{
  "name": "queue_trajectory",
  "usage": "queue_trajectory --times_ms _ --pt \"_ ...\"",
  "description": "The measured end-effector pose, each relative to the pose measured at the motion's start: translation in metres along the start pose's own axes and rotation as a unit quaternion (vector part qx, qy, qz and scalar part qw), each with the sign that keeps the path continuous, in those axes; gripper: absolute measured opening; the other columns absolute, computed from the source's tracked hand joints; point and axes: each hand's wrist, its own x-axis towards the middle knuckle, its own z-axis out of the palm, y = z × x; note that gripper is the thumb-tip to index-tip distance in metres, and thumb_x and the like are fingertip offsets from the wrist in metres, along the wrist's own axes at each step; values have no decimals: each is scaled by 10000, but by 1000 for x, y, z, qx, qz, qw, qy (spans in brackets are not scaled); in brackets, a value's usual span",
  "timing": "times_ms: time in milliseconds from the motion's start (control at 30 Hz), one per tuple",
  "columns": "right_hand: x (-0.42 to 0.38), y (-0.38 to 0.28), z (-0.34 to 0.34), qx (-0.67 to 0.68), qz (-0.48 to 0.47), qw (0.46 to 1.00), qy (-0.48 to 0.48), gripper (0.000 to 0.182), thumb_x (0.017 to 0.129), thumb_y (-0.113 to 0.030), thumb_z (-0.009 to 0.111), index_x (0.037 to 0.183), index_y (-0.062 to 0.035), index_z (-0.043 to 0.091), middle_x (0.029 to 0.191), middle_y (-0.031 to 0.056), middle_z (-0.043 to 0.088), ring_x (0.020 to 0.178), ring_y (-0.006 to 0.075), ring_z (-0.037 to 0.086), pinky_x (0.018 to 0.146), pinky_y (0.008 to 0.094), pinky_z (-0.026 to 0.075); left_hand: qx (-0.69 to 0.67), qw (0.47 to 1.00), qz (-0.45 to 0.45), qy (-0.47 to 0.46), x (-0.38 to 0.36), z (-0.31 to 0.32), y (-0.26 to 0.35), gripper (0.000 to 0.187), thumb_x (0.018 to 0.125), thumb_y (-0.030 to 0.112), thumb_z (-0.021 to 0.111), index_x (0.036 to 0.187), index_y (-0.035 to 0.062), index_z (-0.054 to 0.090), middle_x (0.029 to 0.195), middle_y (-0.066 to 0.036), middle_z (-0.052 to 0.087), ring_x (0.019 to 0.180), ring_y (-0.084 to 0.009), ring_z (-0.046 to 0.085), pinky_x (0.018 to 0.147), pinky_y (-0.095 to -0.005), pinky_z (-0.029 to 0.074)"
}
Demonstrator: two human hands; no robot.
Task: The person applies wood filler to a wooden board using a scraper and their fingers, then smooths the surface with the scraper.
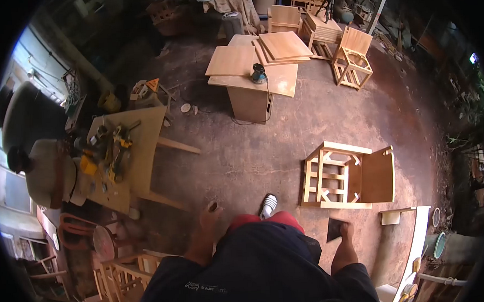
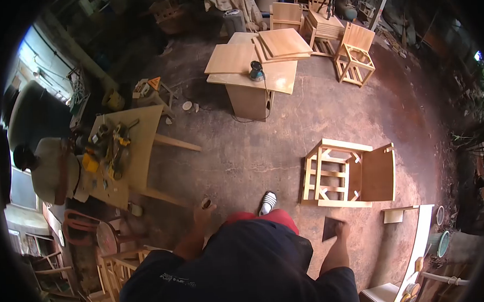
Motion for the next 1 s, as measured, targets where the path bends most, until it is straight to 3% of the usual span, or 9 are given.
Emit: queue_trajectory --times_ms 100,167,233,367,500,600,700,833,1000 --pt "128 -156 3 9 -48 998 -29 363 792 -253 576 1071 -87 738 954 257 710 929 443 681 817 476 544 -1 999 -32 -4 46 0 51 609 748 419 780 1283 152 662 1234 -147 680 1183 -323 625 1023 -422 459" --pt "176 -289 -25 61 -48 997 -32 423 816 -296 583 1136 -51 710 1009 269 701 979 446 672 886 491 526 -22 999 -33 -4 84 3 86 608 742 426 789 1274 156 667 1223 -141 687 1181 -325 627 1013 -426 464" --pt "253 -345 4 36 -60 997 -38 428 830 -311 580 1152 -56 699 992 262 708 955 434 683 865 482 530 -40 999 -13 5 140 13 88 602 738 425 798 1262 156 673 1207 -132 695 1171 -325 633 993 -430 475" --pt "367 -458 54 114 -69 990 -48 342 859 -238 595 1129 -54 694 966 241 718 934 421 688 821 462 530 -9 997 -59 43 238 20 178 568 741 389 806 1238 144 684 1201 -119 699 1153 -309 646 957 -426 502" --pt "472 -528 122 150 -54 986 -43 335 878 -207 577 1138 -25 684 843 200 714 802 297 712 744 393 551 -10 999 -10 34 380 47 251 557 735 364 819 1223 130 686 1171 -131 677 1119 -320 646 944 -430 506" --pt "535 -572 169 237 107 959 -114 300 882 -219 568 1125 -94 690 816 83 683 760 229 672 652 368 560 -34 999 27 17 495 74 308 549 725 347 832 1203 119 685 1146 -150 635 1107 -341 624 937 -437 503" --pt "597 -609 221 298 212 922 -130 310 880 -230 560 1147 -110 661 872 59 652 772 206 650 607 352 564 33 993 107 27 607 94 392 523 721 347 839 1154 99 683 1145 -171 594 1092 -364 594 920 -448 501" --pt "652 -658 268 337 208 903 -163 279 892 -245 561 1124 -109 638 929 62 651 815 188 640 623 362 560 -15 977 205 47 751 136 469 544 727 412 823 1132 82 673 1162 -176 594 1085 -374 575 948 -469 472" --pt "681 -698 291 388 260 868 -170 176 921 -210 548 1057 -136 632 921 24 641 837 172 626 697 369 552 59 971 222 69 853 172 537 598 725 459 821 1184 107 670 1298 -169 559 1262 -371 479 1054 -477 404"
